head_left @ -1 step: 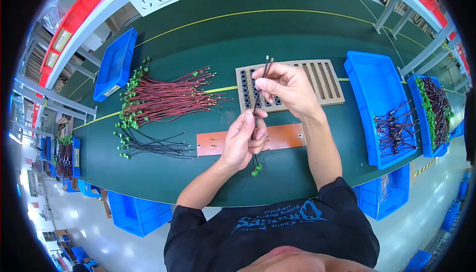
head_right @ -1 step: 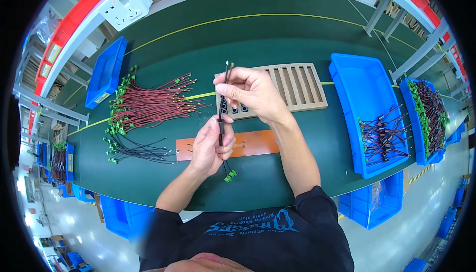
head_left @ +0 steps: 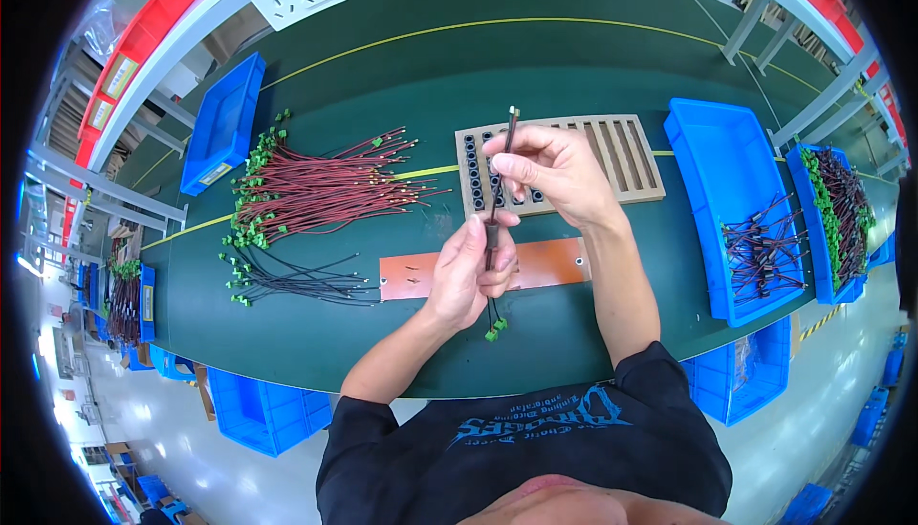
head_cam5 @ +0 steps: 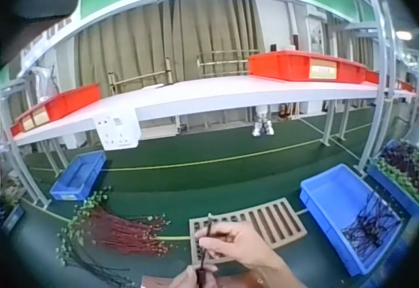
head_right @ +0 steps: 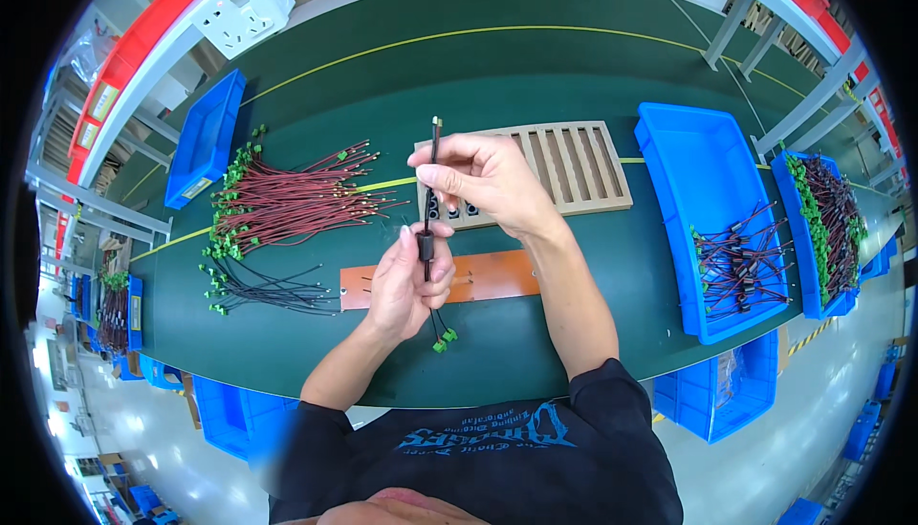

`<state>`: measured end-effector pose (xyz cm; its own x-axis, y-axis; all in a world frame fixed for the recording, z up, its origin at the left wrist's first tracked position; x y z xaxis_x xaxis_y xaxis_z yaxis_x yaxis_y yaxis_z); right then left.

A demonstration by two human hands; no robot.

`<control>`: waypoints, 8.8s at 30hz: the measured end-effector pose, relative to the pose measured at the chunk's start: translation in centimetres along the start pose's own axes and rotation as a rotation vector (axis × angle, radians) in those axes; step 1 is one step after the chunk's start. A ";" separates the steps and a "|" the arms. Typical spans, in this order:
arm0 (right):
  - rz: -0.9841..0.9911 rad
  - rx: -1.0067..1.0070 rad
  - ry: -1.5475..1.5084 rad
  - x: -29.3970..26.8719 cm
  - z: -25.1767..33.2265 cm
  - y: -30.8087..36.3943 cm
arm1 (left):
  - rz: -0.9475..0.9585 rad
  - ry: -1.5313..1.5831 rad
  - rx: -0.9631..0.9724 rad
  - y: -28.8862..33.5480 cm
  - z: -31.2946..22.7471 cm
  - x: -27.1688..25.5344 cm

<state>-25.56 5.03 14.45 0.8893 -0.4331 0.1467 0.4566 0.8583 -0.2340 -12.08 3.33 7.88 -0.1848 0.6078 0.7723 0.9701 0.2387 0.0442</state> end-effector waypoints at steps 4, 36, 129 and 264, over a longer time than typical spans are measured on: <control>0.068 0.077 0.097 0.5 -1.7 0.4 | -0.042 -0.046 -0.038 0.3 0.1 -0.5; -0.289 0.230 -0.125 -2.3 -9.9 11.1 | 0.008 -0.235 -0.327 5.8 10.1 -6.3; -0.046 0.324 -0.118 2.4 -11.4 12.5 | -0.030 0.059 -0.279 4.9 7.8 -6.3; -0.554 0.053 -0.167 -7.3 -6.6 11.1 | 0.009 -0.461 -0.310 5.7 8.6 -2.5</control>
<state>-26.81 15.90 4.47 0.5002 -0.7759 0.3844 0.8471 0.5305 -0.0313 -7.43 9.70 0.76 -0.1581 0.8940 0.4193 0.9600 0.0398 0.2771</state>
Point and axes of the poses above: each hand's wrist, its own y-axis away from the middle knuckle, its own x-axis out of the palm, z = x × y, the point moved 9 cm from there along -y, towards the middle knuckle, and after that the axes turned 5 degrees about y, right-handed, at the moved point
